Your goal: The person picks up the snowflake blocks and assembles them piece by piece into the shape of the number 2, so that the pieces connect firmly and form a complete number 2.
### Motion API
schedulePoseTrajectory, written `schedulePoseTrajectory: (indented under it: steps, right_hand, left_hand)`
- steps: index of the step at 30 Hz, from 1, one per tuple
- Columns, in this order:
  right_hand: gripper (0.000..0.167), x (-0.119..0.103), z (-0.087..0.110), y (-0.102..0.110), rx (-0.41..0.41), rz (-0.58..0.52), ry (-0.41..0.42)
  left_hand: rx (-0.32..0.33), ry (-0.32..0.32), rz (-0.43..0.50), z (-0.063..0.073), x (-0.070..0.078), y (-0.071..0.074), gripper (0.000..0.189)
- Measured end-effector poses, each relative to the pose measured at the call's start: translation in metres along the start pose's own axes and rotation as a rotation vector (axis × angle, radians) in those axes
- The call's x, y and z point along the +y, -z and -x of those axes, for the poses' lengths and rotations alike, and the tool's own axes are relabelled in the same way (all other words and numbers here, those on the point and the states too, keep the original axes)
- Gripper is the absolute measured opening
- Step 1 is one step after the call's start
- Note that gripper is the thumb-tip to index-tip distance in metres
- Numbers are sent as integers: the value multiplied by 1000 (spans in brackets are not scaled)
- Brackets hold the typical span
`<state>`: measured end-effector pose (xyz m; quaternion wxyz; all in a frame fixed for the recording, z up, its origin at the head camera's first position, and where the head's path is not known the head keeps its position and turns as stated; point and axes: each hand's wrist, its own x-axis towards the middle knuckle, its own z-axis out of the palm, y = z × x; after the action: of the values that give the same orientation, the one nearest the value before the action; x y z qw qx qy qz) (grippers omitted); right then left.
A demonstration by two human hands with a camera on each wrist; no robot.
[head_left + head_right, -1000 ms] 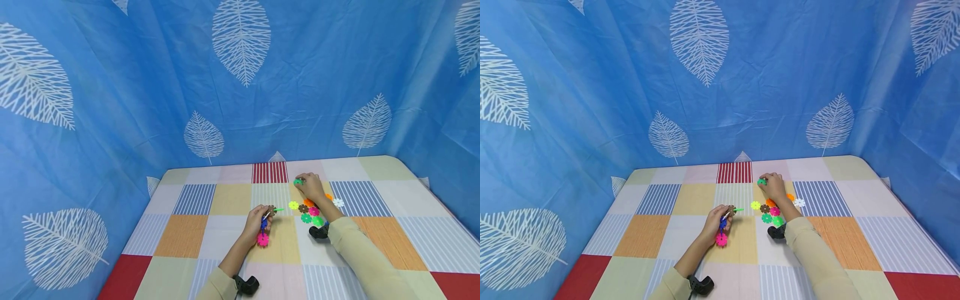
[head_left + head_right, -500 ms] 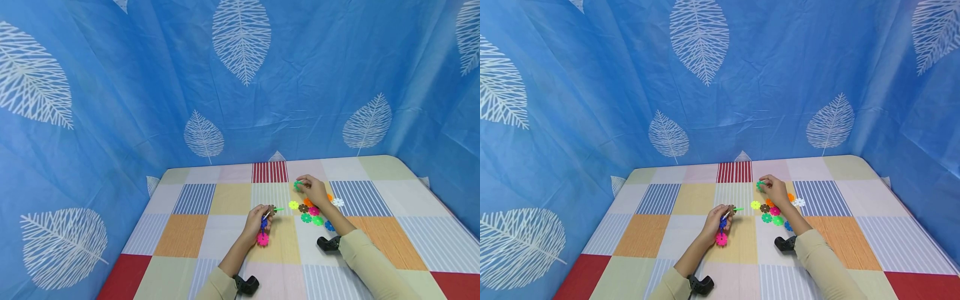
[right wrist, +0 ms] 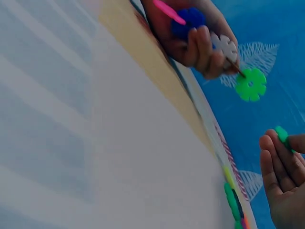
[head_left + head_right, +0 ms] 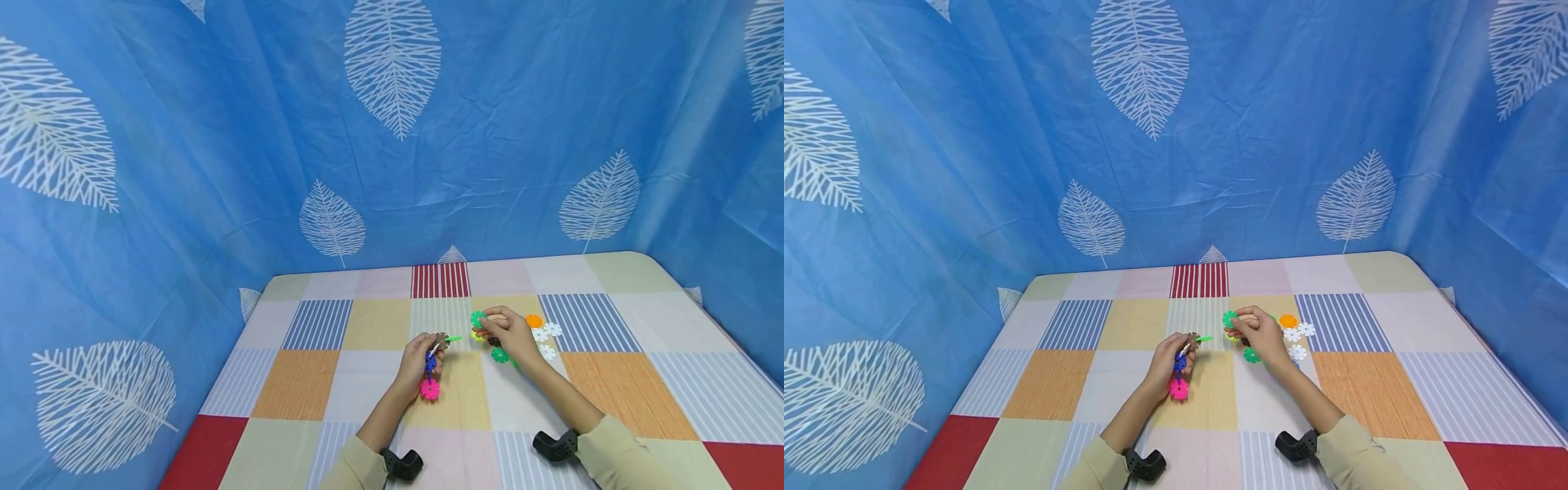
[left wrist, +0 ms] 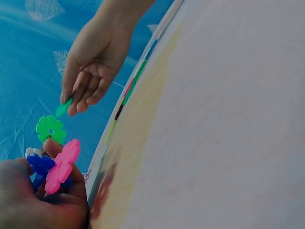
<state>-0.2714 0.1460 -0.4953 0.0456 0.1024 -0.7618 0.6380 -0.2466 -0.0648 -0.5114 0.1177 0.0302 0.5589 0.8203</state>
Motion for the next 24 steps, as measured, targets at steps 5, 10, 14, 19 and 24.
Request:
schedulePoseTrajectory:
  steps: [5, 10, 14, 19, 24]
  right_hand:
    - [34, -1, 15, -8, -34, -20, 3]
    - [32, -1, 21, -15, -49, -57, 40]
    - [29, 0, 23, -19, -58, -90, 38]
    - [27, 1, 25, -22, -80, -156, -9]
    - [29, 2, 27, -27, -110, -261, -72]
  left_hand:
    - [-15, 13, -13, 2, 4, 0, 22]
    - [-17, -1, -38, 9, 13, -6, 22]
    - [-22, -16, -58, 13, 16, -9, 22]
    - [-29, -37, -91, 14, 15, -9, 22]
    - [-51, -76, -153, 15, 15, -8, 27]
